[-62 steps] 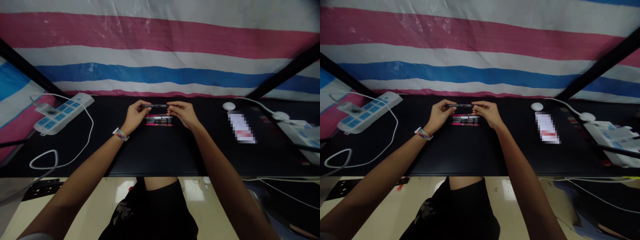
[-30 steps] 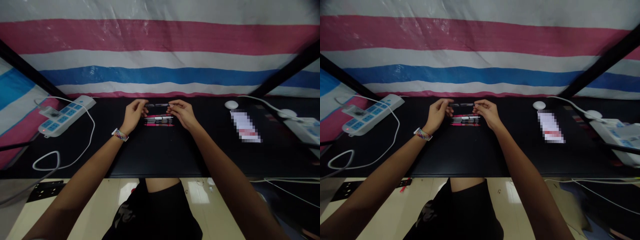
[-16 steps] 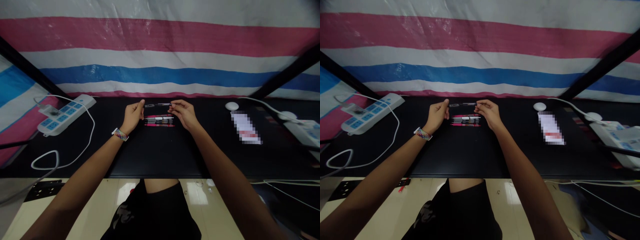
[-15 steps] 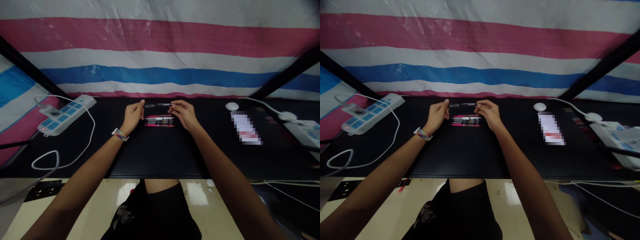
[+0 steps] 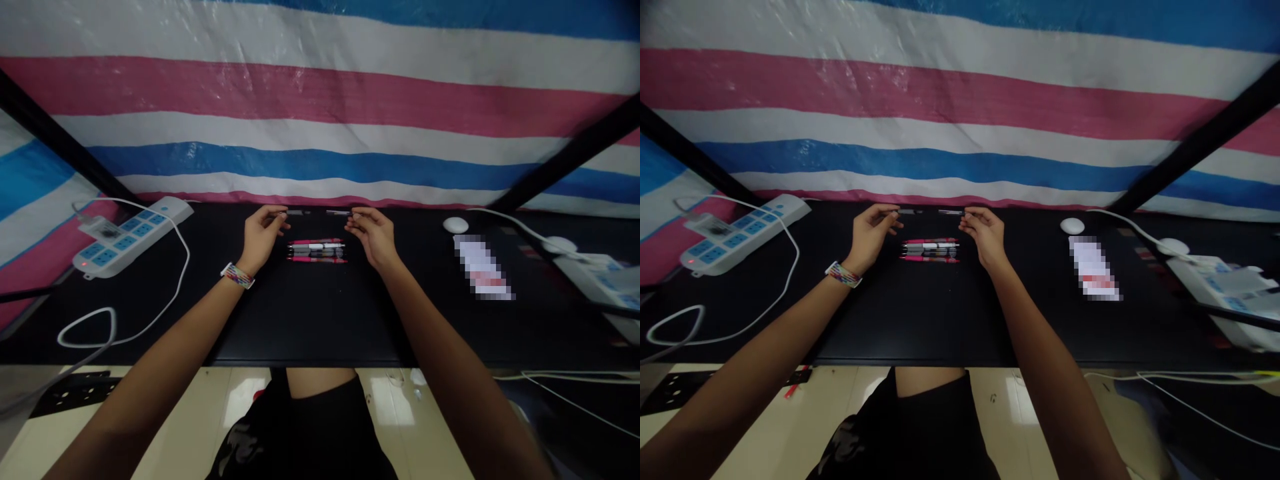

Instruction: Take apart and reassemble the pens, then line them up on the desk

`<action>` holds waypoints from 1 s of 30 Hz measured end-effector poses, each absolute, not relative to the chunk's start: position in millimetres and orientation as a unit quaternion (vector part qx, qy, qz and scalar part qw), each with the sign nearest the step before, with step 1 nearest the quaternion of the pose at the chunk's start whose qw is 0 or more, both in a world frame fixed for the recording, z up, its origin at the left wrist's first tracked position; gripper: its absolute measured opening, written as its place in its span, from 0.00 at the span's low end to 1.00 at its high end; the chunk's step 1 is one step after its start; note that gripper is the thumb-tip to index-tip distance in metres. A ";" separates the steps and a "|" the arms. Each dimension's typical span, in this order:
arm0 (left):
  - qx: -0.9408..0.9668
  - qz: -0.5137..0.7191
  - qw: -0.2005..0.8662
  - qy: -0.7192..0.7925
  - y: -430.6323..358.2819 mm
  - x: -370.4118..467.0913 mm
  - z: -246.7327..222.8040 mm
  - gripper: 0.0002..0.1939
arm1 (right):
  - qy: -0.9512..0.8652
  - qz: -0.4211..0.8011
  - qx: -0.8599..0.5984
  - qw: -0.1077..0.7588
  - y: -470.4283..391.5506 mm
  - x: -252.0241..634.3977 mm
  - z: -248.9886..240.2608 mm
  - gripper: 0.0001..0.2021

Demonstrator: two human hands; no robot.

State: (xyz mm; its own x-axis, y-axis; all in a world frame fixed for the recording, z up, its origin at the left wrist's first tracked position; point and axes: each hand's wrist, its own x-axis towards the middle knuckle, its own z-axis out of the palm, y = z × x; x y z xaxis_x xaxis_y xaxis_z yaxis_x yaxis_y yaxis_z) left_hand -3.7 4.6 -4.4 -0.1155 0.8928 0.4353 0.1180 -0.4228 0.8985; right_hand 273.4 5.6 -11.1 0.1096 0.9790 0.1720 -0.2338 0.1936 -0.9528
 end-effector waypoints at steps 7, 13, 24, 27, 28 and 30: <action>0.581 0.611 0.328 0.426 2.3 -1.5 -2.4 0.07 | -0.443 0.491 -0.409 0.628 5.2 273.0 -10.1 0.13; 0.583 0.592 0.359 0.425 0.1 1.7 -1.5 0.08 | -0.465 0.521 -0.406 0.590 1.2 268.6 -9.5 0.14; 0.637 0.538 0.315 0.453 -9.8 4.4 5.7 0.31 | -0.485 0.547 -0.383 0.565 -6.5 260.2 -6.0 0.18; 0.638 0.542 0.328 0.439 -10.6 6.0 6.7 0.25 | -0.476 0.548 -0.397 0.561 -6.2 261.4 -5.7 0.15; 0.632 0.549 0.343 0.427 -10.6 6.6 6.9 0.20 | -0.472 0.548 -0.401 0.562 -5.9 261.9 -5.7 0.14; 0.620 0.559 0.373 0.405 -10.5 7.1 6.9 0.11 | -0.465 0.548 -0.405 0.566 -5.5 262.4 -5.4 0.13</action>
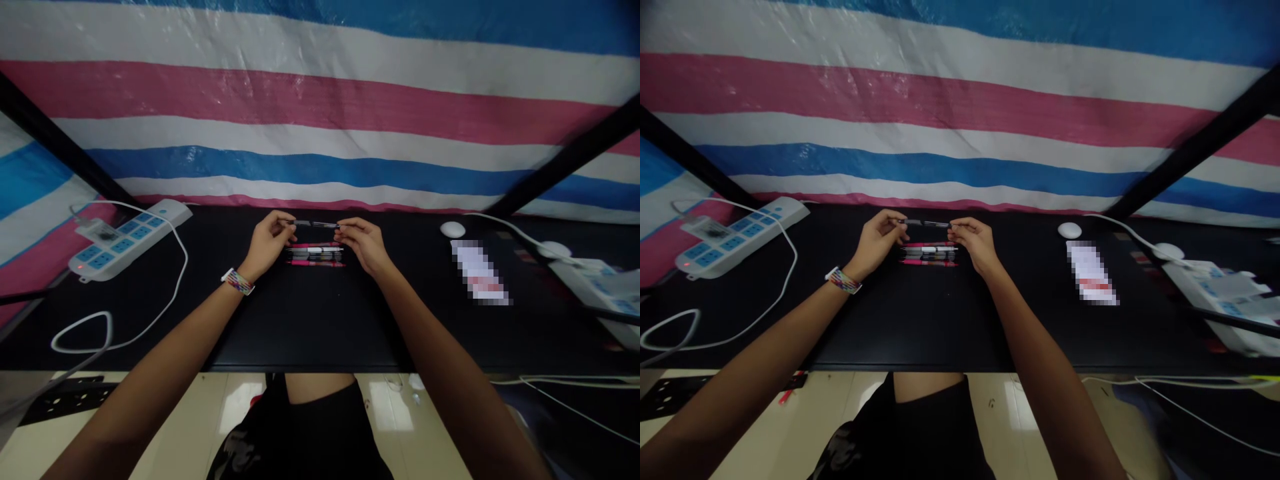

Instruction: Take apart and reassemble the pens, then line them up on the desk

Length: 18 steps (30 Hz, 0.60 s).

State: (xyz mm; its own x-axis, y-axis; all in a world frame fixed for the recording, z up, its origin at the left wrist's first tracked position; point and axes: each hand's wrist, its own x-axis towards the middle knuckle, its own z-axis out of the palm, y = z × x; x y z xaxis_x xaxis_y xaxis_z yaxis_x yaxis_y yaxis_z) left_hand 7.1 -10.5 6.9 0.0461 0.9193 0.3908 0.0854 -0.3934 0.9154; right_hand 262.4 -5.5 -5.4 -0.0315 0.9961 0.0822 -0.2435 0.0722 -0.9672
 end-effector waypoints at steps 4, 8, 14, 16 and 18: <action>0.612 0.555 0.398 0.398 -10.7 6.4 5.0 0.13 | -0.471 0.550 -0.393 0.567 -6.9 260.3 -4.1 0.14; 0.615 0.553 0.391 0.403 -8.5 6.2 0.0 0.11 | -0.481 0.552 -0.390 0.558 -8.2 257.2 -4.7 0.15; 0.648 0.563 0.343 0.381 -5.4 5.3 -2.9 0.20 | -0.467 0.541 -0.383 0.585 -6.0 257.0 -6.3 0.14; 0.645 0.552 0.348 0.396 -5.1 4.6 -2.2 0.10 | -0.472 0.536 -0.379 0.588 -6.3 256.5 -5.7 0.14; 0.642 0.542 0.355 0.410 -4.6 4.4 -2.4 0.12 | -0.480 0.536 -0.377 0.583 -6.9 255.7 -5.3 0.15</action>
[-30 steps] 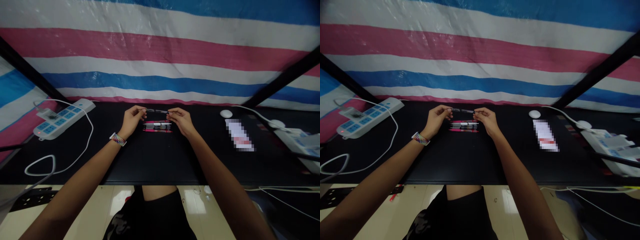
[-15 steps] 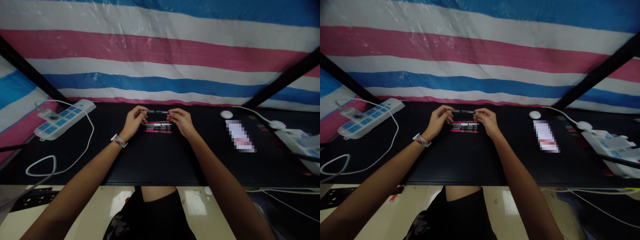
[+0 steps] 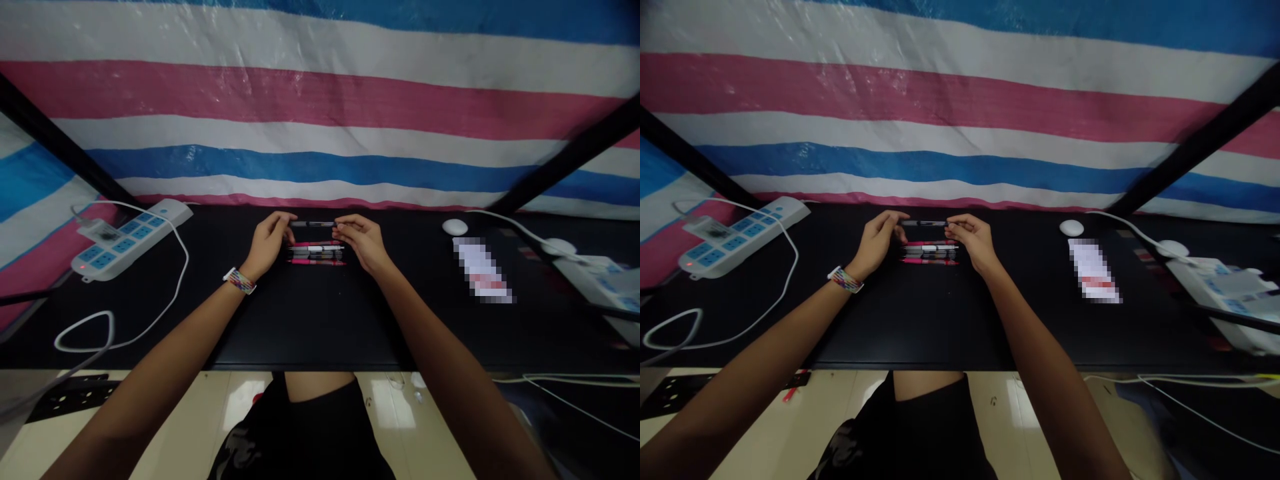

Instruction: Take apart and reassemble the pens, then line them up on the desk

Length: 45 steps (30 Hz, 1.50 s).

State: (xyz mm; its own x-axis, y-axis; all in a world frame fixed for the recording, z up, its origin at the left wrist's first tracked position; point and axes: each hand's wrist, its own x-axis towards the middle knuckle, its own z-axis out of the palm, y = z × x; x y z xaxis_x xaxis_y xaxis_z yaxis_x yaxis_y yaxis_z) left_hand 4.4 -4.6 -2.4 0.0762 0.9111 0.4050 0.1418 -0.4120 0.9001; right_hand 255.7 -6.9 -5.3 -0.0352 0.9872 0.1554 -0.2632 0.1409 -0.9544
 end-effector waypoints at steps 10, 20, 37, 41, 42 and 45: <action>0.676 0.535 0.317 0.396 -8.0 5.0 -2.0 0.13 | -0.474 0.538 -0.380 0.585 -5.6 254.7 -8.1 0.15; 0.649 0.495 0.326 0.477 -10.3 4.8 2.5 0.33 | -0.490 0.532 -0.377 0.578 -7.7 251.9 -6.8 0.16; 0.625 0.552 0.380 0.401 -9.1 9.0 5.8 0.12 | -0.419 0.620 -0.356 0.560 -10.3 253.4 2.9 0.12; 0.601 0.567 0.396 0.400 -9.1 10.1 8.1 0.11 | -0.394 0.692 -0.312 0.518 -15.6 256.7 10.8 0.17; 0.597 0.569 0.400 0.400 -9.3 10.2 8.7 0.12 | -0.396 0.697 -0.308 0.513 -16.8 257.1 12.0 0.19; 0.588 0.573 0.415 0.391 -10.3 10.4 10.3 0.13 | -0.390 0.696 -0.301 0.523 -18.0 256.5 12.3 0.20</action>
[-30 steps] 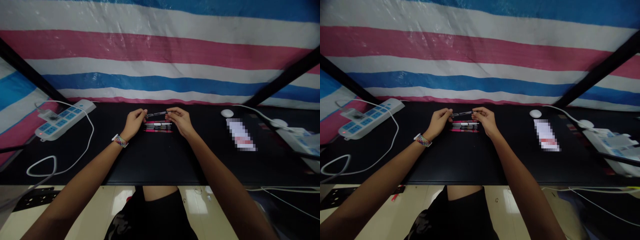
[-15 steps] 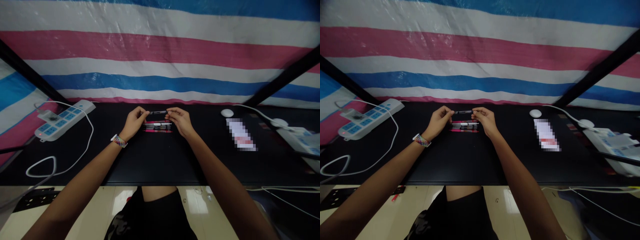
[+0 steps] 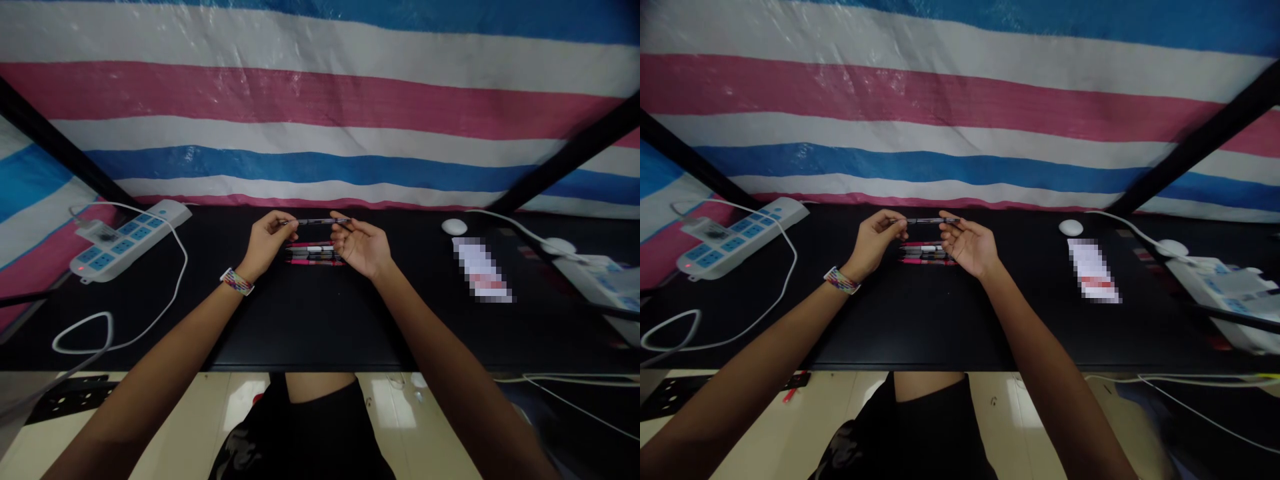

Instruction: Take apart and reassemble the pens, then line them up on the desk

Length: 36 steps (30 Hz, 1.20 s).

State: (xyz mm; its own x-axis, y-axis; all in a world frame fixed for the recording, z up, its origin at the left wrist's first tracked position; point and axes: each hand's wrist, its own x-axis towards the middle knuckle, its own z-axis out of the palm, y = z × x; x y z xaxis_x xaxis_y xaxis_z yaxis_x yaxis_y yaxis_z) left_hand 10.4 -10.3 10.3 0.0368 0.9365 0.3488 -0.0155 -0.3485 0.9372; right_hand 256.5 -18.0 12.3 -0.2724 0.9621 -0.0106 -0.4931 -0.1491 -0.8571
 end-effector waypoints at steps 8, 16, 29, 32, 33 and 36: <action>0.573 0.581 0.432 0.385 -11.7 10.8 10.3 0.13 | -0.399 0.673 -0.323 0.532 -16.3 252.6 11.2 0.18; 0.581 0.575 0.430 0.384 -11.8 11.1 9.0 0.14 | -0.367 0.690 -0.309 0.542 -19.6 250.9 15.0 0.18; 0.693 0.485 0.324 0.423 -25.4 7.1 17.0 0.16 | -0.445 0.601 -0.349 0.565 -22.9 239.5 7.6 0.19; 0.690 0.481 0.330 0.427 -25.0 5.7 18.1 0.23 | -0.445 0.603 -0.338 0.570 -23.7 237.9 7.9 0.18; 0.689 0.480 0.334 0.428 -24.9 6.0 18.4 0.23 | -0.443 0.604 -0.333 0.572 -23.8 237.7 8.3 0.18; 0.677 0.495 0.351 0.416 -24.9 8.0 19.0 0.14 | -0.442 0.605 -0.331 0.574 -23.8 238.9 9.4 0.19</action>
